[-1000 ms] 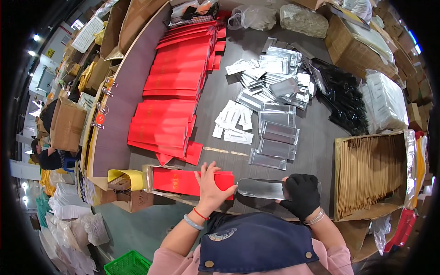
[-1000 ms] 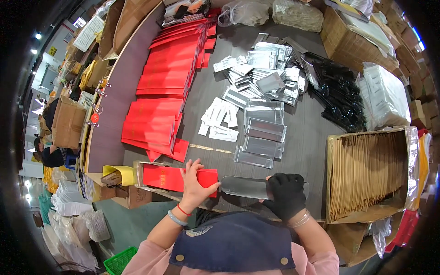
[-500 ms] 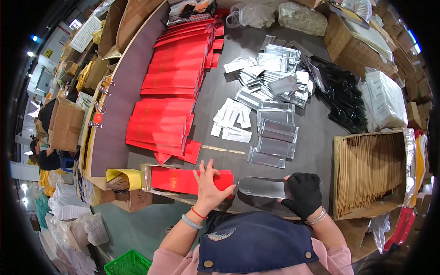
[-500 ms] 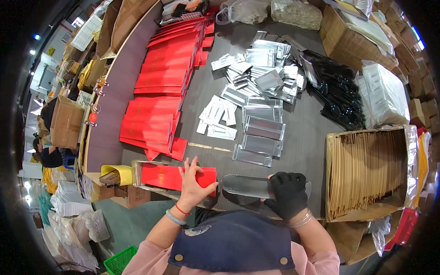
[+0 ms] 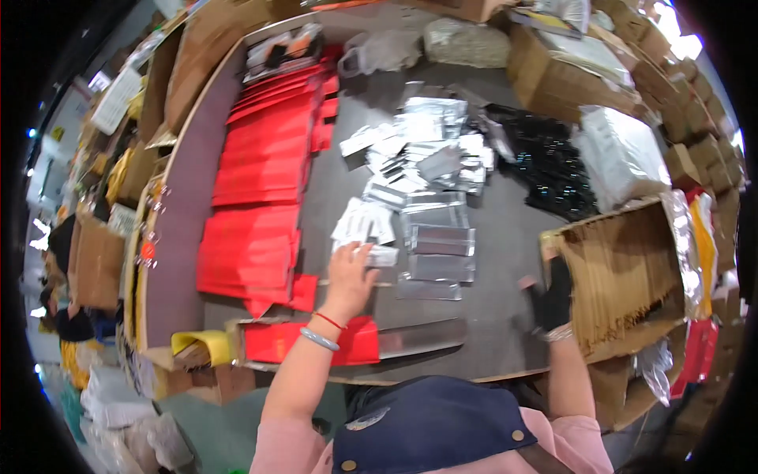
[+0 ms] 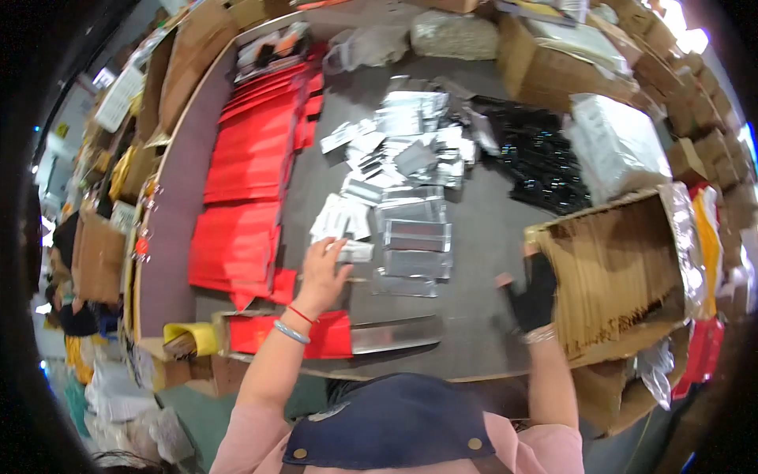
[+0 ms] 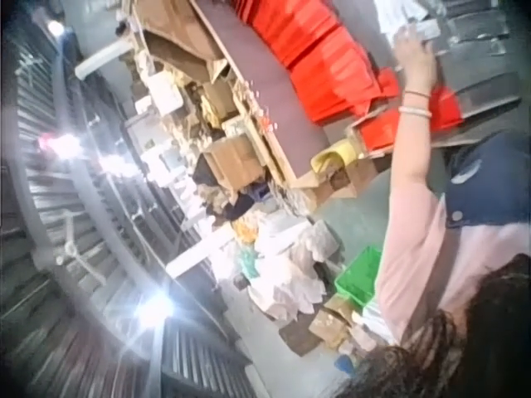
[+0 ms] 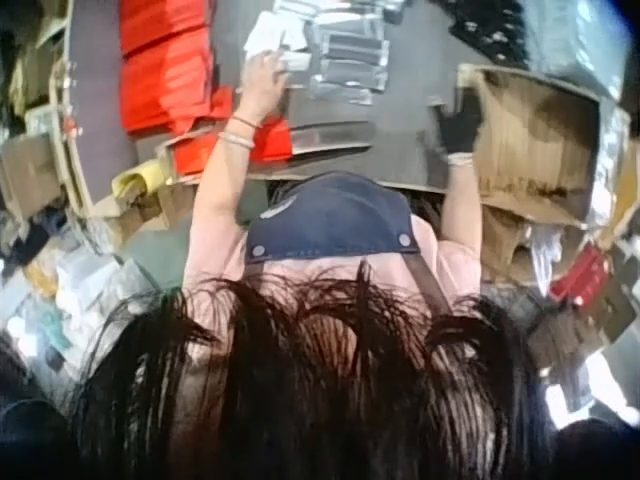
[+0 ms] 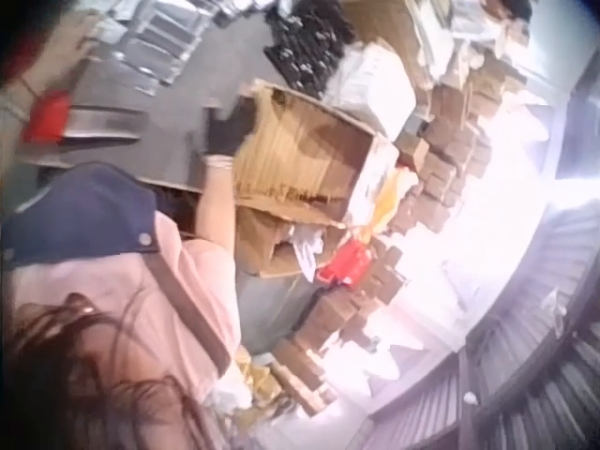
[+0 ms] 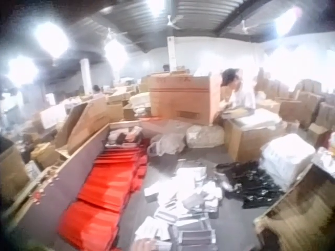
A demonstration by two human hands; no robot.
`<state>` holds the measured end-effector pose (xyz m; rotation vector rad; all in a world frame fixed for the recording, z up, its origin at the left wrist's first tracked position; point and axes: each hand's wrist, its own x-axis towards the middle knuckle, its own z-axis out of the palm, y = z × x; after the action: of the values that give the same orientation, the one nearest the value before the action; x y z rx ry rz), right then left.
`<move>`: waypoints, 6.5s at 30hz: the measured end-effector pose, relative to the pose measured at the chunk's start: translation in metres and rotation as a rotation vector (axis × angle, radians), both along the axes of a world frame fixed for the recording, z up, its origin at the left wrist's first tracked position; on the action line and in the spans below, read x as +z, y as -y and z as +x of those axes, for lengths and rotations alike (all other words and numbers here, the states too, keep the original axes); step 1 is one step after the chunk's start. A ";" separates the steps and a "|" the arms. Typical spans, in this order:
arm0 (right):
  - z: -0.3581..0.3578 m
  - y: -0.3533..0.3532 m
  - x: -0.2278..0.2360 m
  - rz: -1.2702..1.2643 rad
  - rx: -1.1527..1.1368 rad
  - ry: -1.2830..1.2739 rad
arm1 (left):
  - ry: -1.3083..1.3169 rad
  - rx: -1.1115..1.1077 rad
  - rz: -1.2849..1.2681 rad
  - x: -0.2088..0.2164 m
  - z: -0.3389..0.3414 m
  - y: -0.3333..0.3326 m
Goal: Packing small silver foil packets and wooden sticks into plastic bags at a factory workbench.
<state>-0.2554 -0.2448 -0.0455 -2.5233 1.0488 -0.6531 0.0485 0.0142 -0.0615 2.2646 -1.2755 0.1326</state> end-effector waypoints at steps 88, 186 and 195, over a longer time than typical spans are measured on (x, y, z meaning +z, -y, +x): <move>0.041 -0.101 0.041 0.136 0.457 -0.276 | -0.263 0.274 0.277 0.024 -0.087 -0.072; -0.123 0.067 0.027 -0.018 -0.436 -0.247 | -0.498 0.092 -0.049 0.022 0.009 -0.013; -0.102 0.073 0.018 -0.051 -0.440 -0.641 | -0.607 0.191 -0.053 0.018 0.009 -0.035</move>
<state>-0.3571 -0.3174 -0.0276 -2.6202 1.8508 0.0644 0.0579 0.0492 -0.0432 2.1352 -0.7271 -0.4186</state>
